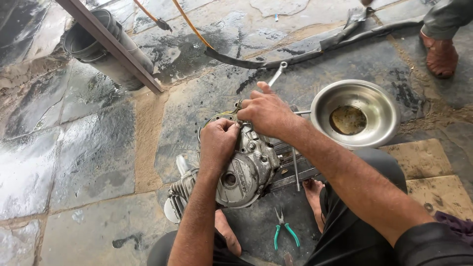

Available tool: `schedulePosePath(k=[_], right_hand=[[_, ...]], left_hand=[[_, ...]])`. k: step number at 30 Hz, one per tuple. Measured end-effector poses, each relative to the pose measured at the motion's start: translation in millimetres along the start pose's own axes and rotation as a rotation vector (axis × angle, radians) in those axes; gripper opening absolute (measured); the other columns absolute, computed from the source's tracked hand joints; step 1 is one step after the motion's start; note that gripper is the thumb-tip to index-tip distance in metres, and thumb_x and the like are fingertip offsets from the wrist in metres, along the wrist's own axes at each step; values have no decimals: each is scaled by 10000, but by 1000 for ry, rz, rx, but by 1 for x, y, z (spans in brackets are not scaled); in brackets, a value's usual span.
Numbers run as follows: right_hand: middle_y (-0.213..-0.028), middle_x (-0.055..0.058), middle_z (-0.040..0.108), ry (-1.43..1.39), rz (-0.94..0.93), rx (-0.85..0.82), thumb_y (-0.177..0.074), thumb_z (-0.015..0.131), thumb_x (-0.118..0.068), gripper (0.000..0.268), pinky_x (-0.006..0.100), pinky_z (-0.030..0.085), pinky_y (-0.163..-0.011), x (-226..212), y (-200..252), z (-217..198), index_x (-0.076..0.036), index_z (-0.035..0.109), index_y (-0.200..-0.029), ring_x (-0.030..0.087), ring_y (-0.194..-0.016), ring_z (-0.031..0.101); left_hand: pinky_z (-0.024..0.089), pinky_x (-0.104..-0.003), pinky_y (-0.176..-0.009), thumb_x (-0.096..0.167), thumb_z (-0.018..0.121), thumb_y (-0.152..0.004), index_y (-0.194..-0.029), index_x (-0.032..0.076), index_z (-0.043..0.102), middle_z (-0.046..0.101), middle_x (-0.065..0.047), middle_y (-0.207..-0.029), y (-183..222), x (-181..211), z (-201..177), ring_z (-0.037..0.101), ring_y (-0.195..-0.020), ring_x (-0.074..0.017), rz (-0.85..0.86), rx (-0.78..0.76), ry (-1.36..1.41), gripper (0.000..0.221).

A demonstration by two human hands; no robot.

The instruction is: Using wrenches and hands to disassemble or repair a motorcycle engine component.

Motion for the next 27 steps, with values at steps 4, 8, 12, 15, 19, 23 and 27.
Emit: schedulePosePath(k=[4,8,12,15,19,23,27], right_hand=[[-939,69,718,13,130,-353,-895,691,-81,143,455,528,-965,-10,18,21,-102,701,-1036,219,-944,692],[-936,103,729,-15,177,-416,-889,682,-53,199,424,602,-851,-12,30,17,-50,665,-1087,236,-922,720],[-954,76,725,-105,138,-242,-899,665,-60,190,462,547,-898,1,19,7,-106,698,-1081,235,-943,704],[-955,40,729,-134,95,-152,-891,652,-30,249,488,466,-983,3,10,0,-168,729,-1083,223,-963,691],[-924,11,738,-11,20,17,-851,678,-47,221,562,317,-1092,2,0,0,-208,763,-976,216,-1032,657],[-926,40,733,111,-20,13,-850,695,-90,129,574,330,-1111,-19,4,-17,-152,747,-950,220,-1040,666],[-900,117,720,37,120,-307,-896,670,-61,170,465,533,-899,-19,23,2,-50,644,-1063,246,-890,714]], left_hand=[[569,-347,-692,213,713,-850,-898,31,805,769,-116,-754,-4,-4,2,735,-665,-202,87,35,-39,210],[575,-345,-713,210,713,-851,-917,31,802,773,-128,-768,1,6,-5,748,-680,-206,101,49,-31,210],[579,-351,-702,221,715,-838,-914,43,802,780,-126,-774,3,9,-13,758,-682,-215,61,62,-16,213],[575,-353,-702,221,723,-835,-900,35,801,775,-130,-772,4,7,-11,753,-681,-212,82,73,-29,212],[563,-360,-682,226,727,-841,-875,30,798,760,-139,-730,1,3,-3,737,-648,-214,19,41,-53,211],[565,-359,-668,221,718,-846,-878,34,795,759,-139,-714,-1,-2,-1,736,-635,-218,-39,19,-20,205],[569,-340,-672,208,720,-843,-894,31,797,765,-123,-730,-2,-5,-2,739,-649,-190,34,41,22,200]])
Point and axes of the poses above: each hand's wrist, its own y-axis away from the middle knuckle, its own z-axis out of the palm, x = y × z, the point moved 10 cm from there along -y, towards the middle knuckle
